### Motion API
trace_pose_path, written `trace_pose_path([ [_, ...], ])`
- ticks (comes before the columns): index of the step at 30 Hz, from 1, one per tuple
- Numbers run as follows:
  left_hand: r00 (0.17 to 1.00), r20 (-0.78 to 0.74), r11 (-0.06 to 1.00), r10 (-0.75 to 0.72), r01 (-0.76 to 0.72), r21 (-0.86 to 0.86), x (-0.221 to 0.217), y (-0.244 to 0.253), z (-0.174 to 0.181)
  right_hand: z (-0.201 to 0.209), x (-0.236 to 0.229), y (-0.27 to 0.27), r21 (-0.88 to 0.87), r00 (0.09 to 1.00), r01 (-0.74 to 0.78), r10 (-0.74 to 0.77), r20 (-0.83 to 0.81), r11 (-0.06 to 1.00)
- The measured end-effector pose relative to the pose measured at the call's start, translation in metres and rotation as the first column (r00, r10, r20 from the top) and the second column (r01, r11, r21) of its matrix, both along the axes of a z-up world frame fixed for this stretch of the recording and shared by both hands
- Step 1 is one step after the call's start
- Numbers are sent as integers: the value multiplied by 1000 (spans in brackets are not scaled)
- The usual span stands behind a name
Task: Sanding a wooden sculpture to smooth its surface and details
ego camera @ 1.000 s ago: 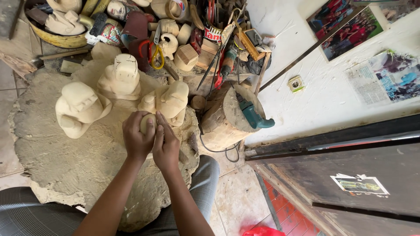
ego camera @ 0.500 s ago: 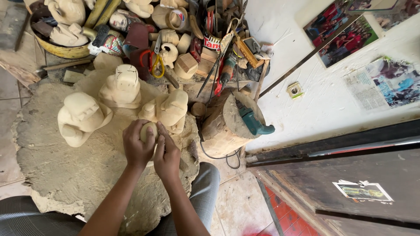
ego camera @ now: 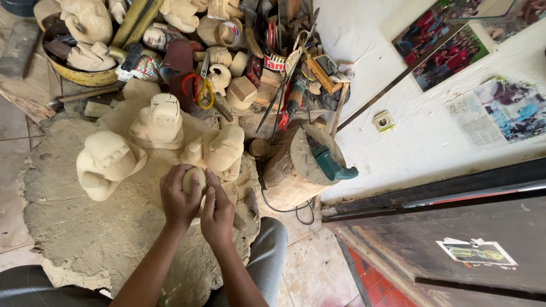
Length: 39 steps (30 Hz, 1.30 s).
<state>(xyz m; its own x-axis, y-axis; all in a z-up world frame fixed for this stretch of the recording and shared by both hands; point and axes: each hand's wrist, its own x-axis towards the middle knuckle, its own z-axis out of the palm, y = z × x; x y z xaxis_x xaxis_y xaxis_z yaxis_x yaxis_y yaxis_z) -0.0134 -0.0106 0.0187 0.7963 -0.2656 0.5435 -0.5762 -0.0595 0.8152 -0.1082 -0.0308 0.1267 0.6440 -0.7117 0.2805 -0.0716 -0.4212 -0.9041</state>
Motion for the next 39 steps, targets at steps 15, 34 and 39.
trace_pose_path([
  [15, 1000, 0, 1000, -8, 8, -12, 0, 0, 2, -29, -2, -8, -47, 1000, 21, -21, -1, 999],
  [34, 1000, -12, 998, 10, -9, 62, -5, 0, 14, -27, 10, -27, -76, 992, 13, -23, -122, 997],
  [39, 1000, -23, 999, 7, -6, 44, -8, 4, 18, -10, 0, -7, -5, 1000, -11, 11, -29, 1000],
])
